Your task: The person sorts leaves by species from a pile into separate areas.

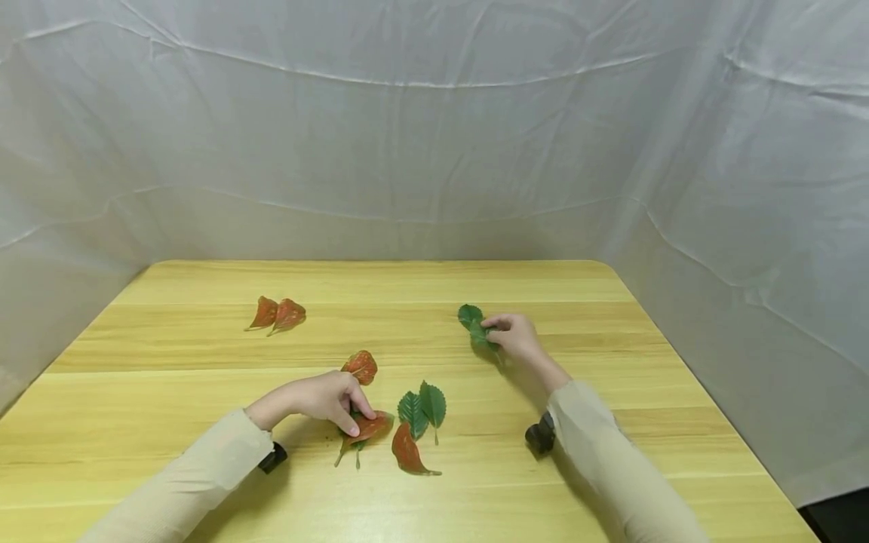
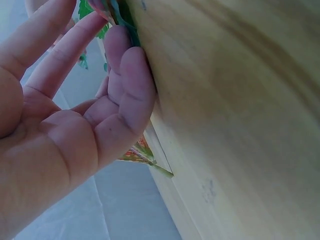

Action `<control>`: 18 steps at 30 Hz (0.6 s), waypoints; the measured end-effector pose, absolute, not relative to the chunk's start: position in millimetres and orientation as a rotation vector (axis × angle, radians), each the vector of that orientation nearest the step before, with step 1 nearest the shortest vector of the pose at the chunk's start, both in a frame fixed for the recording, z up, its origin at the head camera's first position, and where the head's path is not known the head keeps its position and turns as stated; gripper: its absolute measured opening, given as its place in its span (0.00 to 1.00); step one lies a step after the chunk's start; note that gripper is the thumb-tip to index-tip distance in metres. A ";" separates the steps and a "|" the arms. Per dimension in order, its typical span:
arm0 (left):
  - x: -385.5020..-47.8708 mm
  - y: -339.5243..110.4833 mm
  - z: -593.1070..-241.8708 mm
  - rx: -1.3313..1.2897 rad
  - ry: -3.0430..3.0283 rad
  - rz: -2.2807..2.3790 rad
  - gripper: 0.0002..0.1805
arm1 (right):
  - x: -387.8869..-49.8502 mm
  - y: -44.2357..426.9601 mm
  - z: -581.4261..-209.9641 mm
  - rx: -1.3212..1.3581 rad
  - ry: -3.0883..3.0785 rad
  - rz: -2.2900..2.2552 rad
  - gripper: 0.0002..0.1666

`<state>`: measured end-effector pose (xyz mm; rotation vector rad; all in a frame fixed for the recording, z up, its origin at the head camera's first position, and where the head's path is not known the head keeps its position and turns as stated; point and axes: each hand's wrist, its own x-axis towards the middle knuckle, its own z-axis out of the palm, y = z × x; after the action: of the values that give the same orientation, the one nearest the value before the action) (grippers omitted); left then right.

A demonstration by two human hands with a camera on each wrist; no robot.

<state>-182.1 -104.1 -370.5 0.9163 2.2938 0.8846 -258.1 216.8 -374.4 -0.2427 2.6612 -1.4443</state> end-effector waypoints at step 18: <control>-180.7 -104.2 -368.7 0.915 2.283 0.900 0.13 | -293.9 222.7 -376.2 0.072 2.631 -1.553 0.22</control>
<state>-180.7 -104.2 -368.7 0.9145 2.2829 0.9003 -293.9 222.7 -376.2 0.0716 2.6312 -1.5527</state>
